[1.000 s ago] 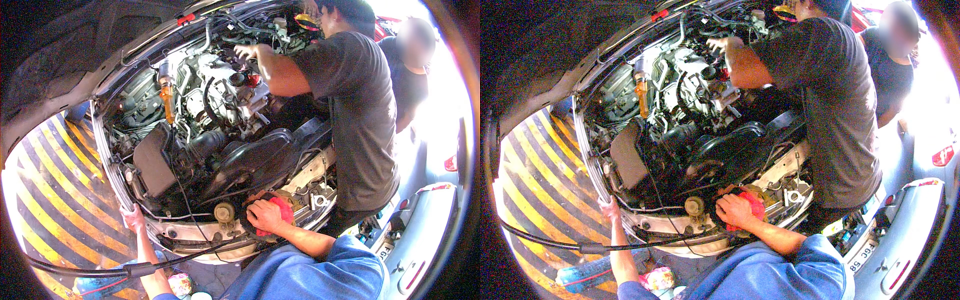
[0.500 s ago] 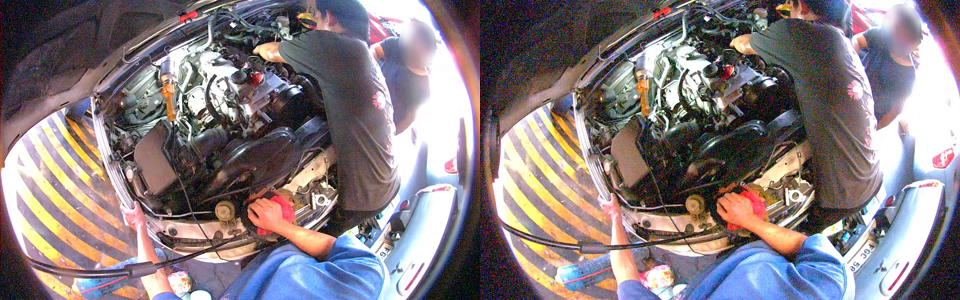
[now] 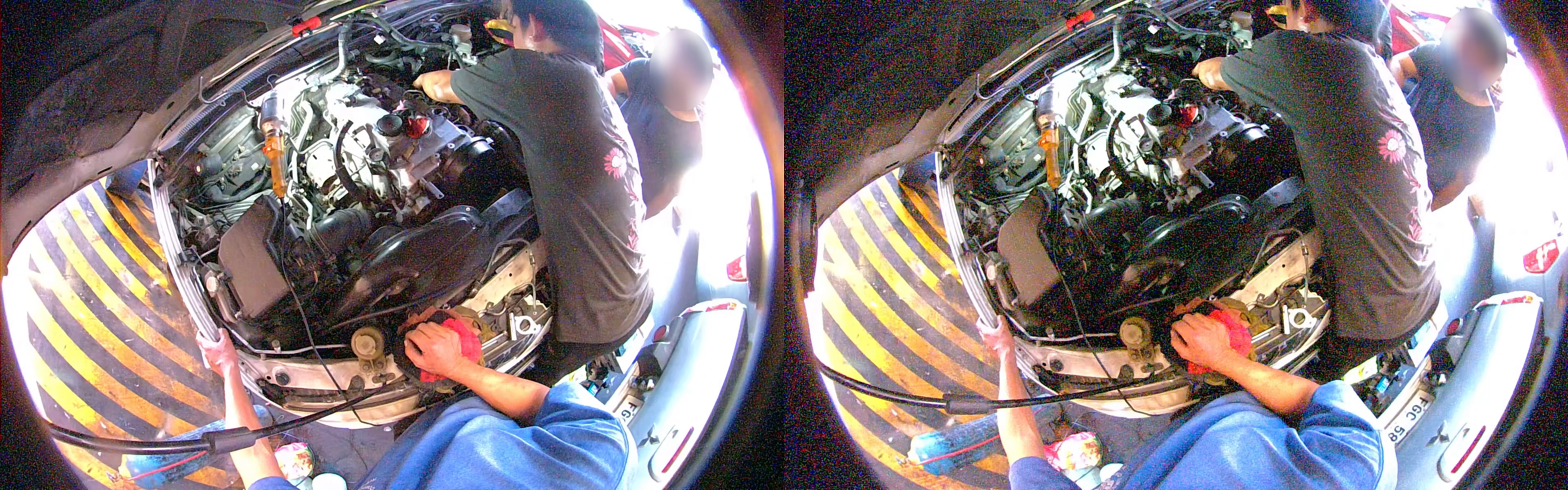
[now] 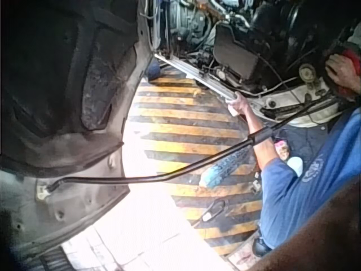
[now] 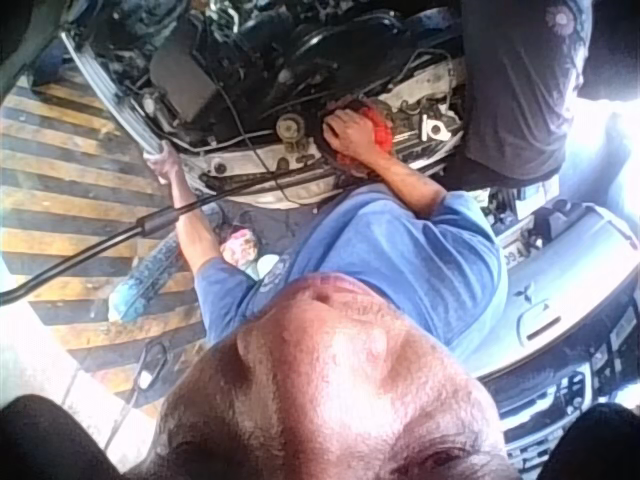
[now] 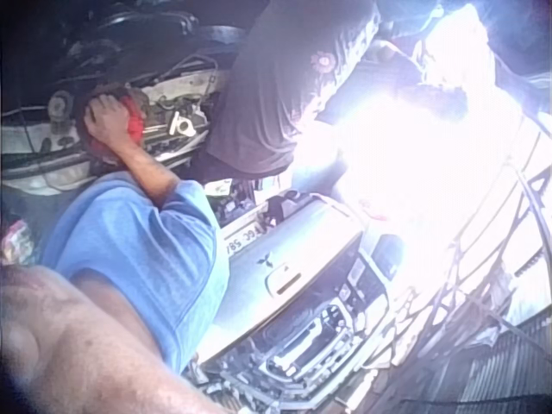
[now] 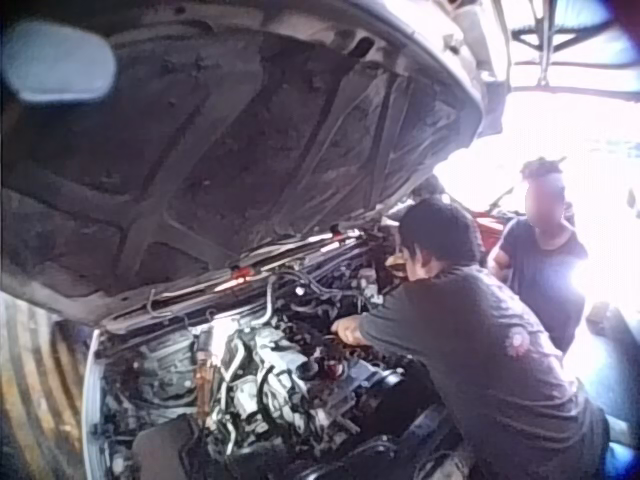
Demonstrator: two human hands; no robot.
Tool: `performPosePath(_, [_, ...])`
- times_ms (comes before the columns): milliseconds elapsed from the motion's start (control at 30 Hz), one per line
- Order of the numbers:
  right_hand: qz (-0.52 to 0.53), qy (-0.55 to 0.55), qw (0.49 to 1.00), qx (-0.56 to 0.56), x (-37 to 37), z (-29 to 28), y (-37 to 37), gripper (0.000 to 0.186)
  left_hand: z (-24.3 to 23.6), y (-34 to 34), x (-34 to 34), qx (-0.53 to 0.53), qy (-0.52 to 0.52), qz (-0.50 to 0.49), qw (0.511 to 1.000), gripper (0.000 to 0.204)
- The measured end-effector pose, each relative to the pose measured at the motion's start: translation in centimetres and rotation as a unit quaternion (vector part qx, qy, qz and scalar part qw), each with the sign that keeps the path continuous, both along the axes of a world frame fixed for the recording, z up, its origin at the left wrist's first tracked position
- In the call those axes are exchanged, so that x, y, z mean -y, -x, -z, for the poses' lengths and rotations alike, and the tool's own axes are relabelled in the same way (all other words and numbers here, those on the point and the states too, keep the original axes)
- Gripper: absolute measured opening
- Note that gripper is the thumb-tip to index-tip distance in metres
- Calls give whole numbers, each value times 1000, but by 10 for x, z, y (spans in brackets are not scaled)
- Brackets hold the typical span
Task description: The person assists with repairing a car engine, retrieves fasteners from a workbench, and wipes components on the vehicle with a cloth.
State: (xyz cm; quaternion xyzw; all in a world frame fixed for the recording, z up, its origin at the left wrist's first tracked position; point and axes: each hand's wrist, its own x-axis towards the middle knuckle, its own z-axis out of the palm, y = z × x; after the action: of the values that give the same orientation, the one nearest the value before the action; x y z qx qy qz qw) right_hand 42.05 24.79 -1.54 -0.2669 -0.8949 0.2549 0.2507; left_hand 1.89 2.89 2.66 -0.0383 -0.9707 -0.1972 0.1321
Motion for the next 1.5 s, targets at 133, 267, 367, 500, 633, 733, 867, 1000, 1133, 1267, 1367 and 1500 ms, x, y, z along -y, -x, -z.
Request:
performPosePath(133, [2,-3,1000,20,1,1,-1,14,1,-1,-1,-3,4,-4,1000,56])
performPosePath(267, [5,-6,1000,18,1,2,-1,14,2,0,-1,-15,14,-12,1000,56])
performPosePath(367, [2,-14,1000,5,1,2,0,14,3,1,0,-10,14,-13,1000,56])
performPosePath(500, [-3,-13,1000,0,0,0,0,14,6,4,2,4,8,-13,1000,57])
performPosePath(633, [0,-12,1000,3,0,0,0,13,6,5,1,-16,21,-14,1000,58])
performPosePath(733, [3,-16,1000,1,0,0,1,14,4,3,0,-6,15,-14,1000,58])
performPosePath(867, [0,-13,1000,14,0,-1,1,14,3,2,-1,3,11,-14,1000,59])
performPosePath(1000, [3,-16,1000,3,0,-2,2,13,5,4,0,-16,16,-8,1000,59])
performPosePath(1133, [5,-14,1000,8,-1,-2,2,12,7,5,1,-25,15,-3,1000,59])
performPosePath(1267, [1,-12,1000,10,-1,-2,3,12,5,4,1,-22,18,3,1000,56])
performPosePath(1367, [3,-14,1000,10,0,-2,3,12,4,3,1,-24,20,5,1000,55])
performPosePath(1500, [2,-12,1000,17,-1,-2,2,13,5,3,1,-31,6,8,999,55])
